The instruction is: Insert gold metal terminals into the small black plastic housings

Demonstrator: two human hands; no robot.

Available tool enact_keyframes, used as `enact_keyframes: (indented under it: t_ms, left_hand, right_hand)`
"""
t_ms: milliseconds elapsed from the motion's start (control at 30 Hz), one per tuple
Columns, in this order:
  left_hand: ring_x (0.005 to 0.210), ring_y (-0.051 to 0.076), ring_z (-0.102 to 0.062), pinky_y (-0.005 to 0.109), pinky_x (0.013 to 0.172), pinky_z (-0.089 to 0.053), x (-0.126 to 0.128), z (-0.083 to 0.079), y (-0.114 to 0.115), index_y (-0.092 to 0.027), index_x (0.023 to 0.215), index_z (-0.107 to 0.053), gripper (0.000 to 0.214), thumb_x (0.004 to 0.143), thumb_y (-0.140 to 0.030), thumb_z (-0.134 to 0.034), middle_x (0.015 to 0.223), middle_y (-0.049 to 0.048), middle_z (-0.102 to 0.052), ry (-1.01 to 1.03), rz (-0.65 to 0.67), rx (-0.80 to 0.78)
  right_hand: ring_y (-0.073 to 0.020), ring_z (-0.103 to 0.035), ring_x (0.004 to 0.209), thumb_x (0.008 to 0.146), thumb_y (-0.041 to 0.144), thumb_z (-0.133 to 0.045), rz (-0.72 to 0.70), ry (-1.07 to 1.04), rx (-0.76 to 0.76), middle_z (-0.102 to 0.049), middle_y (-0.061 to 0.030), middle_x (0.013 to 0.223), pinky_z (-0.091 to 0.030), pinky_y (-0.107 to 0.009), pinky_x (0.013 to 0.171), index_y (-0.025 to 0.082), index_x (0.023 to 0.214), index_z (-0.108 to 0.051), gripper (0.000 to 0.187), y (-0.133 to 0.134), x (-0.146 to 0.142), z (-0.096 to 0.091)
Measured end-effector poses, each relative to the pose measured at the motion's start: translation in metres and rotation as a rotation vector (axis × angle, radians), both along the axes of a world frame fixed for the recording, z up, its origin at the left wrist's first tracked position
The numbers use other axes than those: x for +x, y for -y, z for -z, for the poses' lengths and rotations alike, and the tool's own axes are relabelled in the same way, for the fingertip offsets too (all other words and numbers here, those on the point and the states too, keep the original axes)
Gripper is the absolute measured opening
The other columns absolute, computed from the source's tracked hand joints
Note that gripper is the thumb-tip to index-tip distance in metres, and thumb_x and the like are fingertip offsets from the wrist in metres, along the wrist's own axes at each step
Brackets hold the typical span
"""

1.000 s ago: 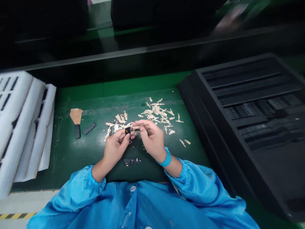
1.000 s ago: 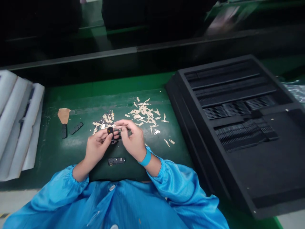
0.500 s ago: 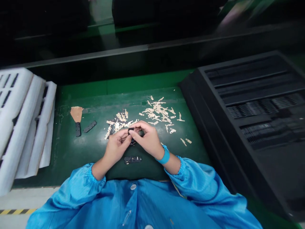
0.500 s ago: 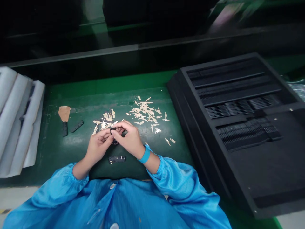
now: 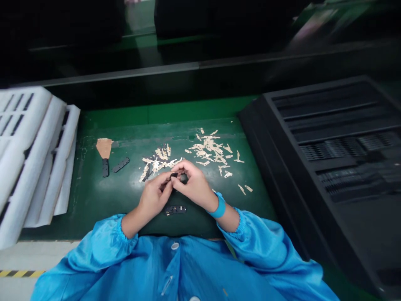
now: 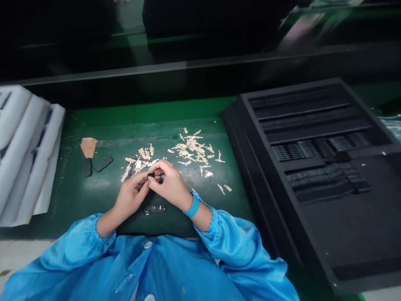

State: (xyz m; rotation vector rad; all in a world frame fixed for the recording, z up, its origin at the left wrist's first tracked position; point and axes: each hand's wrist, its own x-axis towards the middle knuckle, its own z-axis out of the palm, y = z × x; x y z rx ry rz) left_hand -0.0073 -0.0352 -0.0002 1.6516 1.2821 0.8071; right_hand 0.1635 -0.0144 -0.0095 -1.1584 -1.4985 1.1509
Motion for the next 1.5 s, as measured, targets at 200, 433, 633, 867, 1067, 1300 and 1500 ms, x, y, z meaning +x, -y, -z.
enact_keyframes:
  t_ms: [200,433,633,867,1067,1300,1500]
  left_hand:
    - [0.072,0.015,-0.069,0.024,0.068,-0.055,-0.002,-0.011,0.039,-0.019,0.090,-0.062,0.013,0.091,-0.030,-0.070,0.078,0.0002,-0.069,0.244,-0.283,-0.188]
    - [0.080,0.018,-0.074,0.027,0.072,-0.057,-0.036,-0.017,0.062,-0.019,0.106,-0.071,0.021,0.095,-0.037,-0.068,0.090,0.0047,-0.077,0.011,-0.183,-0.272]
    - [0.095,0.022,-0.068,0.036,0.084,-0.057,-0.050,-0.015,0.016,-0.022,0.110,-0.071,0.018,0.102,-0.024,-0.056,0.104,0.0072,-0.070,-0.494,0.066,0.234]
    - [0.091,0.025,-0.061,0.038,0.086,-0.052,-0.036,-0.008,-0.045,-0.017,0.090,-0.069,0.020,0.101,-0.019,-0.053,0.092,0.0087,-0.066,-0.852,0.424,0.346]
    - [0.087,0.024,-0.060,0.036,0.080,-0.052,-0.043,0.003,-0.042,-0.017,0.088,-0.065,0.023,0.103,-0.020,-0.048,0.089,0.0076,-0.062,-0.853,0.390,0.352]
    - [0.090,0.024,-0.057,0.037,0.084,-0.051,-0.038,-0.001,-0.035,-0.018,0.092,-0.058,0.015,0.104,-0.019,-0.047,0.093,0.0075,-0.060,-0.739,0.245,0.403]
    - [0.092,0.023,-0.061,0.036,0.085,-0.051,-0.017,-0.006,-0.036,-0.020,0.093,-0.059,0.011,0.101,-0.021,-0.052,0.093,0.0058,-0.062,-0.494,0.081,0.338]
  right_hand:
    - [-0.0252,-0.068,0.099,0.094,0.028,-0.069,-0.116,0.395,0.428,-0.071,-0.0098,0.102,-0.058,-0.040,0.085,0.021,0.095,-0.060,0.012,0.040,0.007,-0.016]
    - [-0.0212,-0.072,0.099,0.102,0.017,-0.059,-0.190,0.525,0.468,-0.076,-0.0076,0.101,-0.057,-0.036,0.085,0.017,0.104,-0.064,0.005,0.079,0.008,-0.014]
    - [-0.0270,-0.069,0.093,0.095,0.022,-0.070,-0.410,0.777,0.475,-0.075,-0.0110,0.105,-0.056,-0.043,0.079,0.016,0.099,-0.067,0.008,0.084,0.018,-0.015]
    - [-0.0265,-0.064,0.089,0.100,0.039,-0.062,-0.379,0.752,0.522,-0.072,-0.0113,0.096,-0.052,-0.041,0.079,0.018,0.095,-0.068,0.023,0.012,0.018,-0.033]
    - [-0.0200,-0.062,0.080,0.101,0.029,-0.059,-0.149,0.506,0.451,-0.068,-0.0052,0.083,-0.049,-0.033,0.075,0.020,0.084,-0.065,0.020,-0.023,0.008,-0.008]
    - [-0.0158,-0.066,0.079,0.098,0.026,-0.062,-0.050,0.265,0.214,-0.072,-0.0045,0.093,-0.052,-0.029,0.071,0.021,0.096,-0.069,0.009,-0.015,0.007,0.004]
    - [-0.0173,-0.074,0.078,0.091,0.029,-0.067,-0.053,-0.062,-0.055,-0.078,-0.0031,0.088,-0.060,-0.031,0.075,0.020,0.100,-0.072,0.014,-0.020,0.007,0.004]
